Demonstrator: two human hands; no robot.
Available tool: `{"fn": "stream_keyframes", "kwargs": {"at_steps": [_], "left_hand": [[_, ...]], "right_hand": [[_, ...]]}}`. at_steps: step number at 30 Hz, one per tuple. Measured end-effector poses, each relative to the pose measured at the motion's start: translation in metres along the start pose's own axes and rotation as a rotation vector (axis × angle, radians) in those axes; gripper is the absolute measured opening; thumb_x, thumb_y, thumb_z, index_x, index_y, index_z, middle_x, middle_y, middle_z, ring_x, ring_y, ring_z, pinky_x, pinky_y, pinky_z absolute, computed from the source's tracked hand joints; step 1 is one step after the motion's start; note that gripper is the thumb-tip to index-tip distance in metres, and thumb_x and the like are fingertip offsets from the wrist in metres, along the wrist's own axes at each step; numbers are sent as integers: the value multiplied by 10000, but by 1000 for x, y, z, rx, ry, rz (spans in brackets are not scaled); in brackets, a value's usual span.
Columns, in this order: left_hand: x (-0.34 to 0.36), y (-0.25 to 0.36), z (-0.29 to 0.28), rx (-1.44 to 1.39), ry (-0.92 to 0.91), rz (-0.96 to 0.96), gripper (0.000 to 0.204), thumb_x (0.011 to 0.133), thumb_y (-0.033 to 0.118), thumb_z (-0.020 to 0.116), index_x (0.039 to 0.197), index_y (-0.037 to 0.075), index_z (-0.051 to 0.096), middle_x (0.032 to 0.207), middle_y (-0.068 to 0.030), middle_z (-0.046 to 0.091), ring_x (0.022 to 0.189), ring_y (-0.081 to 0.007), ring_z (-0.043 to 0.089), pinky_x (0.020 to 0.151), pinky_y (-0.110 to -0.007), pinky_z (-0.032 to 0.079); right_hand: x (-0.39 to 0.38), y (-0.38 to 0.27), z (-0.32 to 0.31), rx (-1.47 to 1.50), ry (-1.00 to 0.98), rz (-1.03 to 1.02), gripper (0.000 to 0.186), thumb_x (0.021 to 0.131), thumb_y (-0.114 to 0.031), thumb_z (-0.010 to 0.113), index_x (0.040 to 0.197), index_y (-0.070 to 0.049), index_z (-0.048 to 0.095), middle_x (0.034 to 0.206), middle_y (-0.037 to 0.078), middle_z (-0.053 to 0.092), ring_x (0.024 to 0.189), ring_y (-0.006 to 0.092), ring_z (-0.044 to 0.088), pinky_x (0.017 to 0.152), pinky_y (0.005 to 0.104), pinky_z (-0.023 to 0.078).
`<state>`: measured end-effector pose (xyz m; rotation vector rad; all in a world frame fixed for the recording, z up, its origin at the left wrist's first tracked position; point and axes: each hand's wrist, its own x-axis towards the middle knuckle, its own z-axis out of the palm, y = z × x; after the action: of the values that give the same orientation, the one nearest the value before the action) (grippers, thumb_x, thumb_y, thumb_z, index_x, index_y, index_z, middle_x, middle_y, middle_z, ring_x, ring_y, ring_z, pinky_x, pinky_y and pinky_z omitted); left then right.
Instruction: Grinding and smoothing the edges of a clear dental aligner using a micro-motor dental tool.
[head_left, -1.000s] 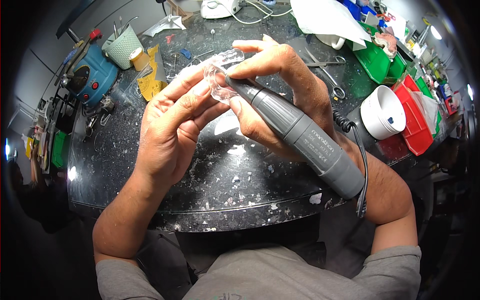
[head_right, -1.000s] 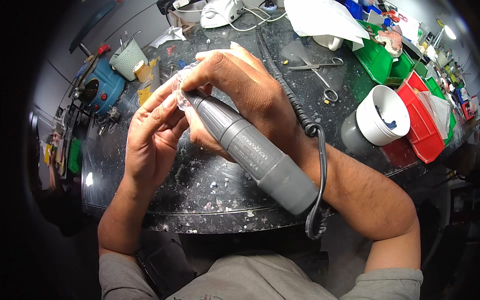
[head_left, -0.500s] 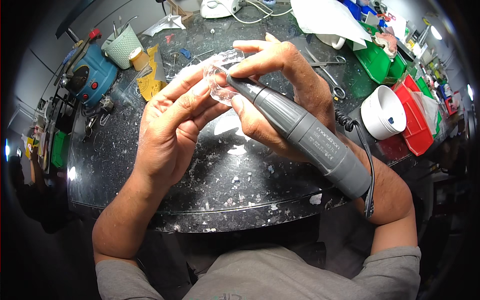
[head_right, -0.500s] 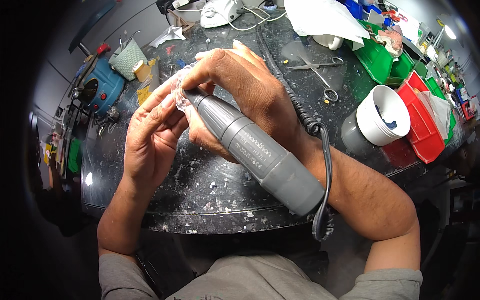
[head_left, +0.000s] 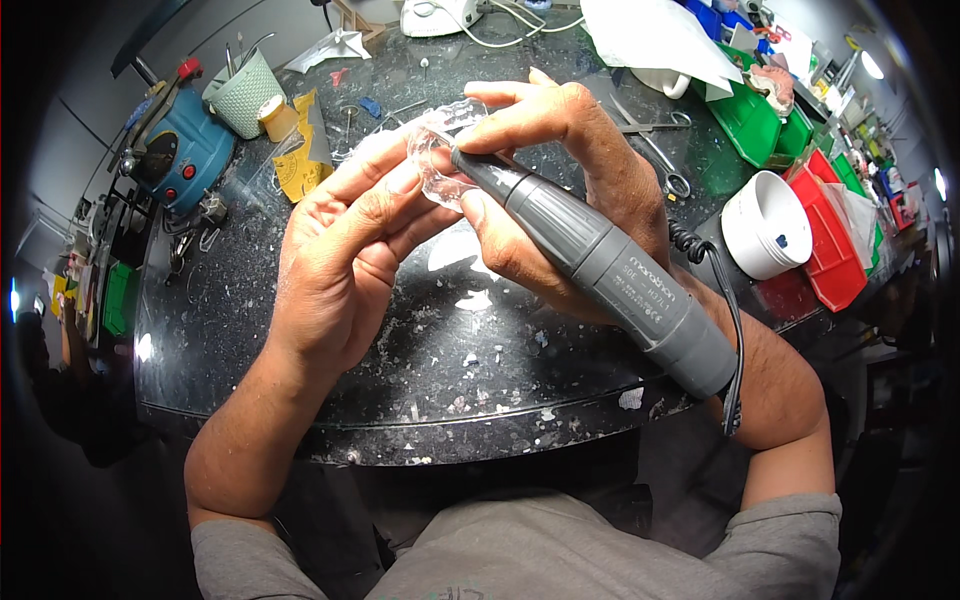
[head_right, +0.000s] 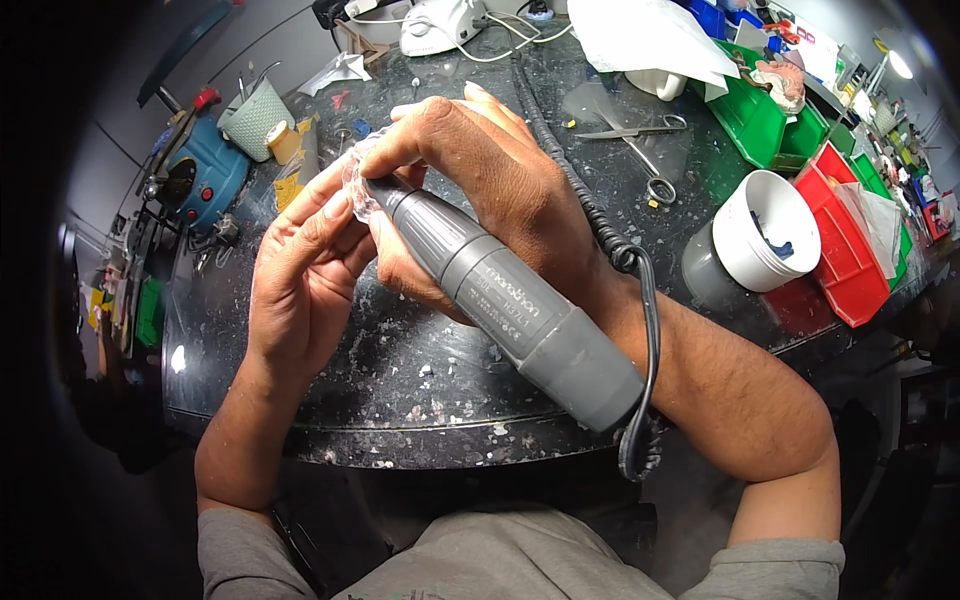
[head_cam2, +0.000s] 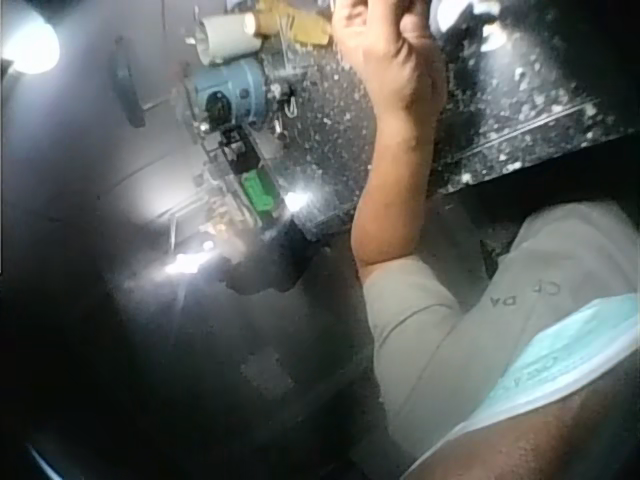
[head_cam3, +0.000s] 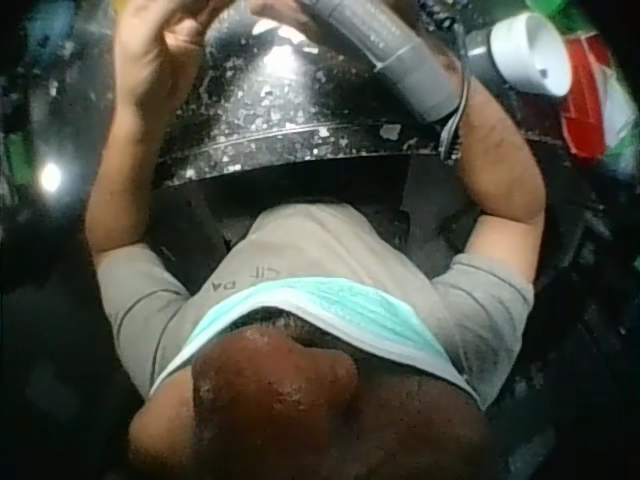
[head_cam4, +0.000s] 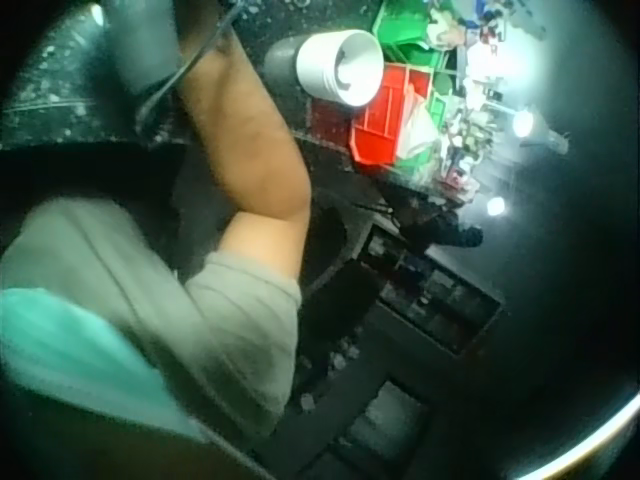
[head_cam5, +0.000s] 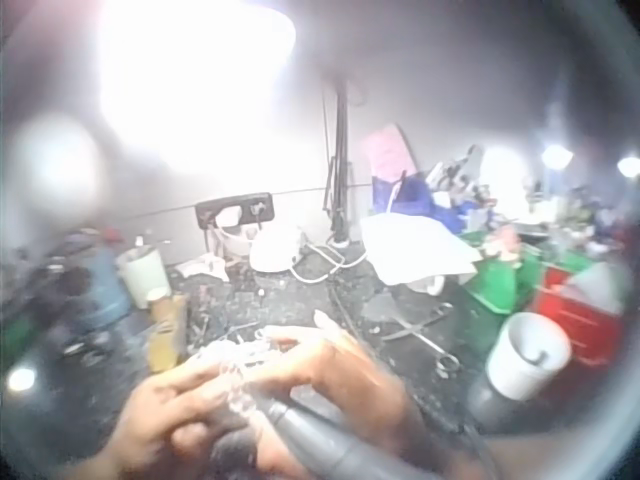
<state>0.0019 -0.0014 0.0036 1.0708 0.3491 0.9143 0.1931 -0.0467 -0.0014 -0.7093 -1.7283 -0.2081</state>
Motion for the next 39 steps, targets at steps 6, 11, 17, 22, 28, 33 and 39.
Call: {"fn": "stream_keyframes", "kwargs": {"at_steps": [6, 11, 17, 22, 28, 33, 39], "left_hand": [[0, 0, -2, 8, 9, 1, 422, 967, 98, 570, 1327, -102, 479, 1222, -213, 625, 1101, -253, 648, 977, -366, 530], [0, -1, 0, 14, 9, 11, 421, 968, 104, 568, 1330, -94, 483, 1223, -206, 627, 1101, -250, 648, 978, -373, 529], [0, -1, -3, 37, 14, 14, 415, 964, 103, 575, 1324, -88, 494, 1221, -192, 628, 1107, -239, 641, 966, -371, 531], [0, -2, -2, 45, 12, 26, 412, 959, 110, 588, 1313, -85, 510, 1205, -171, 635, 1077, -212, 643, 937, -352, 533], [0, -4, -8, 83, 39, 36, 397, 948, 104, 602, 1304, -62, 542, 1192, -138, 648, 1015, -150, 630, 869, -291, 511], [1, -1, -5, 142, 33, 104, 405, 940, 95, 614, 1316, -45, 555, 1189, -121, 657, 1003, -116, 606, 840, -246, 460], [1, 0, -4, 252, 30, 161, 414, 929, 101, 625, 1317, -30, 566, 1191, -110, 660, 1026, -100, 593, 852, -232, 431]], "right_hand": [[2, -11, -8, 15, -154, 121, 386, 724, 38, 737, 1086, -32, 622, 1048, 103, 629, 1140, 307, 618, 1032, 462, 425], [0, 2, 4, 11, 27, -5, 338, 692, -93, 747, 997, -56, 605, 928, 73, 644, 792, 212, 617, 797, 344, 467], [0, 1, 4, 26, -18, 9, 339, 704, -106, 752, 1009, -61, 612, 956, 72, 656, 818, 206, 620, 803, 344, 475], [2, -1, 3, 62, -15, 14, 339, 698, -77, 758, 1006, -71, 619, 972, 62, 660, 839, 208, 618, 833, 332, 473], [3, -6, -1, 52, -73, 32, 370, 680, -7, 755, 1028, -65, 645, 1021, 69, 664, 1002, 256, 603, 926, 377, 470], [1, -9, -8, 110, -170, 132, 413, 672, 21, 745, 1069, -46, 654, 1056, 81, 664, 1114, 306, 601, 1003, 437, 452], [2, -8, -3, 102, -105, 57, 406, 683, 28, 726, 1077, -31, 646, 1060, 87, 659, 1138, 302, 588, 1027, 450, 428]]}}
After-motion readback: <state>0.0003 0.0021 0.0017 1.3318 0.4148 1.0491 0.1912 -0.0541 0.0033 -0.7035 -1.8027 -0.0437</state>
